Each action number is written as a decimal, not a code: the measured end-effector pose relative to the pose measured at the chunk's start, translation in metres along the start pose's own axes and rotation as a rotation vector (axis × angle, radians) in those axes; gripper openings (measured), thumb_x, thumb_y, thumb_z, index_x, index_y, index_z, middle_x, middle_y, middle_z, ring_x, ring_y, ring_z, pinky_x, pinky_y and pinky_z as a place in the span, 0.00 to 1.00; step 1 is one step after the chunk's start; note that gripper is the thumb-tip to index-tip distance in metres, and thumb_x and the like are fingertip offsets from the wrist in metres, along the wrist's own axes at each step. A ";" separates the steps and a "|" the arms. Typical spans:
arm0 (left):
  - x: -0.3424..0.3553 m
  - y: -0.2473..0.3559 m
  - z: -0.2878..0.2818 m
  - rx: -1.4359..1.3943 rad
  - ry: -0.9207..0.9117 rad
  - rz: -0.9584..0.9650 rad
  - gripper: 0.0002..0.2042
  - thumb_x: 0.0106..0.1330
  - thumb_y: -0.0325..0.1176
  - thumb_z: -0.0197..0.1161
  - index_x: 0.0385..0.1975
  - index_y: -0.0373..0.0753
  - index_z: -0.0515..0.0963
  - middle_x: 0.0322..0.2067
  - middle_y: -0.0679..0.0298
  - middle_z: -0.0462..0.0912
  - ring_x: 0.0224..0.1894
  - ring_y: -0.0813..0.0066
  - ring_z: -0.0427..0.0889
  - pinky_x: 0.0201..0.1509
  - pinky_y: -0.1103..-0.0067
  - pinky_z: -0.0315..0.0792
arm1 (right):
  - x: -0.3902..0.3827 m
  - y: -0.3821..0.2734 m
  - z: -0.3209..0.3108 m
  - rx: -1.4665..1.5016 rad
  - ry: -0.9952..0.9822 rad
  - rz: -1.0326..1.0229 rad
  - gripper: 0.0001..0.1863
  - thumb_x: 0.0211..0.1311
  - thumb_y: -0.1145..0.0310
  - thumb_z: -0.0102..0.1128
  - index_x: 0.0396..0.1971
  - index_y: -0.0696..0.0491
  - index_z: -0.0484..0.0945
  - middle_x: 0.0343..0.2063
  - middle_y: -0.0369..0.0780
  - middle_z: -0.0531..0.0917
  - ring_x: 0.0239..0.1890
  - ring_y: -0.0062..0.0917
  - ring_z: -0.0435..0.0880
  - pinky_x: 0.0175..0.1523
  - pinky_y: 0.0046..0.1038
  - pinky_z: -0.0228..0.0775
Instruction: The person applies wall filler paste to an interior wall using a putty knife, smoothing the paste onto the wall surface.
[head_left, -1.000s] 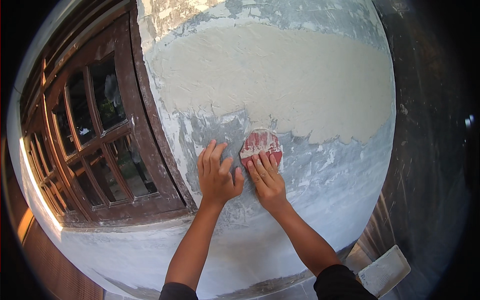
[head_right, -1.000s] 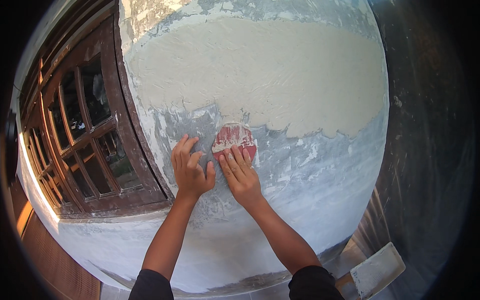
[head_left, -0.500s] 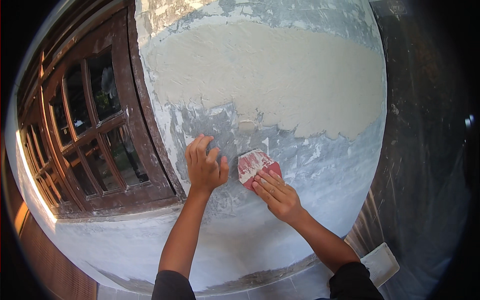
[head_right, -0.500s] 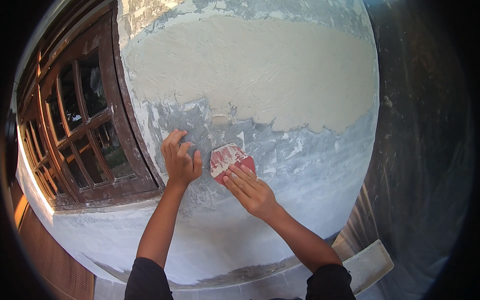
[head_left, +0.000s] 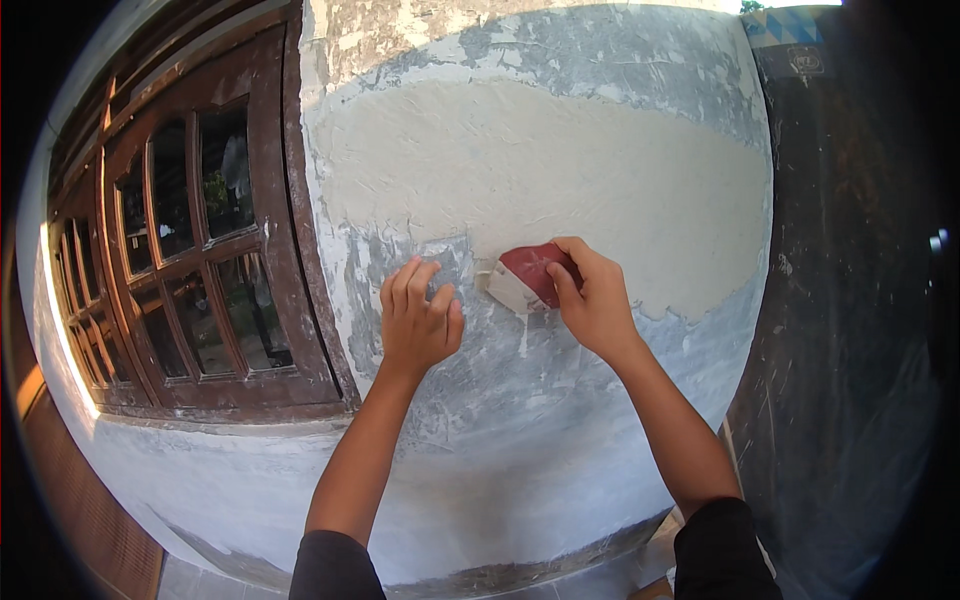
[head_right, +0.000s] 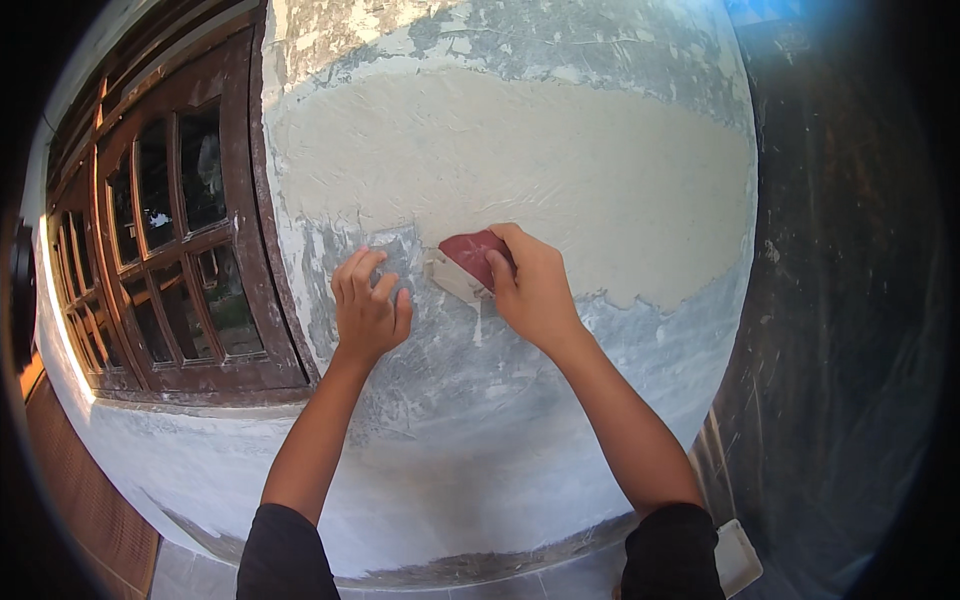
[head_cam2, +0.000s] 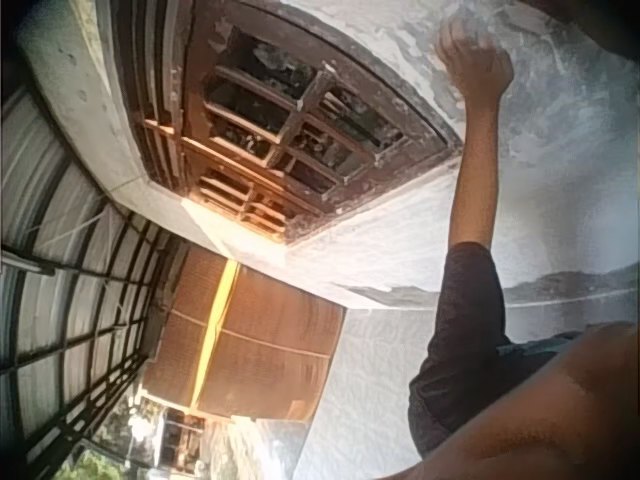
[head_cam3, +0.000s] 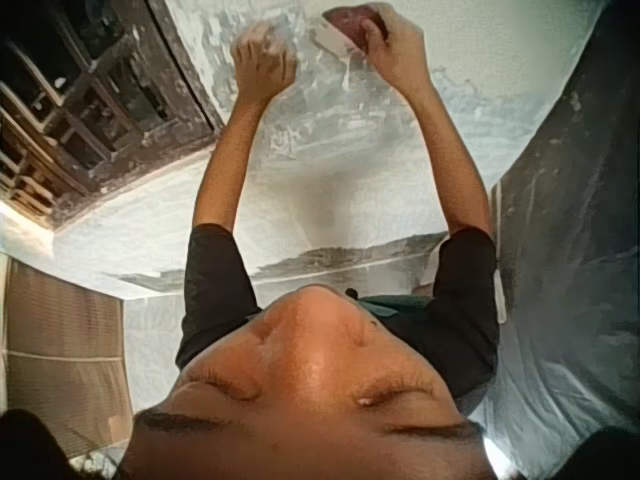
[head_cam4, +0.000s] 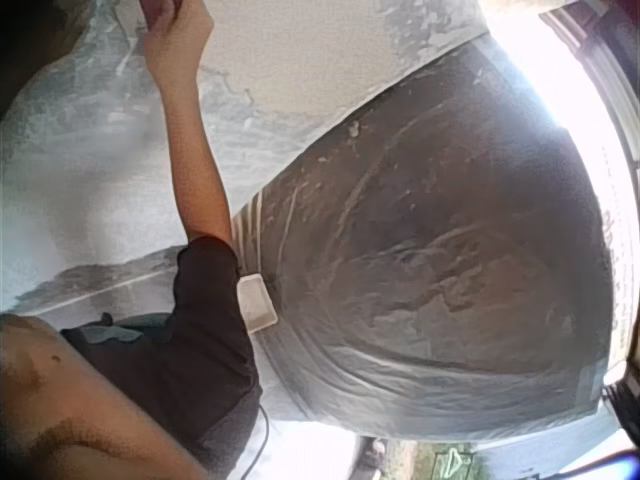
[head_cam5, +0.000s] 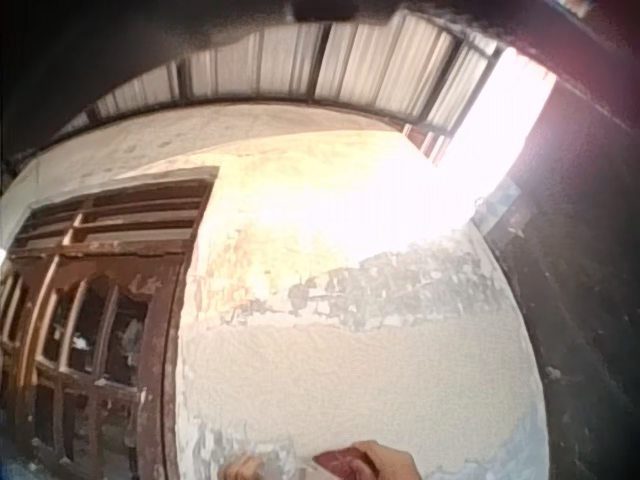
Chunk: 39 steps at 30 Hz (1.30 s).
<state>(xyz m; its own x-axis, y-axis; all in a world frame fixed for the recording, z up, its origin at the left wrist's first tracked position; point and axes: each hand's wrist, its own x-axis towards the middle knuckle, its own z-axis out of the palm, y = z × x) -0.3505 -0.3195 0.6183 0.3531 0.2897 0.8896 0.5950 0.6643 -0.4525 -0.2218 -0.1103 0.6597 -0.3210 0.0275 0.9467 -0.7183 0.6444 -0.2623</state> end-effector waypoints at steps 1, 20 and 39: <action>0.000 0.000 0.001 -0.001 -0.003 -0.001 0.20 0.57 0.30 0.60 0.48 0.41 0.64 0.53 0.51 0.70 0.59 0.47 0.69 0.61 0.56 0.57 | 0.007 0.001 0.004 0.001 -0.001 0.003 0.09 0.62 0.80 0.53 0.42 0.61 0.76 0.31 0.50 0.82 0.32 0.45 0.82 0.37 0.34 0.74; -0.005 0.000 -0.004 -0.036 0.002 -0.062 0.20 0.57 0.30 0.60 0.48 0.42 0.63 0.51 0.52 0.72 0.56 0.49 0.70 0.59 0.59 0.57 | 0.058 0.022 0.000 0.017 0.142 0.076 0.12 0.60 0.77 0.58 0.44 0.61 0.78 0.31 0.53 0.83 0.35 0.44 0.85 0.42 0.33 0.75; -0.006 0.000 -0.002 -0.042 0.008 -0.068 0.21 0.56 0.29 0.61 0.49 0.43 0.63 0.49 0.54 0.72 0.55 0.51 0.70 0.59 0.59 0.57 | 0.039 0.029 0.015 0.002 0.253 0.094 0.13 0.59 0.77 0.56 0.44 0.60 0.78 0.32 0.54 0.83 0.35 0.43 0.85 0.42 0.33 0.75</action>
<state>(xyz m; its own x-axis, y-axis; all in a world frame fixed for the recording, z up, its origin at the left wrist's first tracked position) -0.3516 -0.3226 0.6129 0.3169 0.2390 0.9179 0.6476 0.6526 -0.3935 -0.2648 -0.1019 0.6860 -0.2216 0.2773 0.9349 -0.6939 0.6288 -0.3509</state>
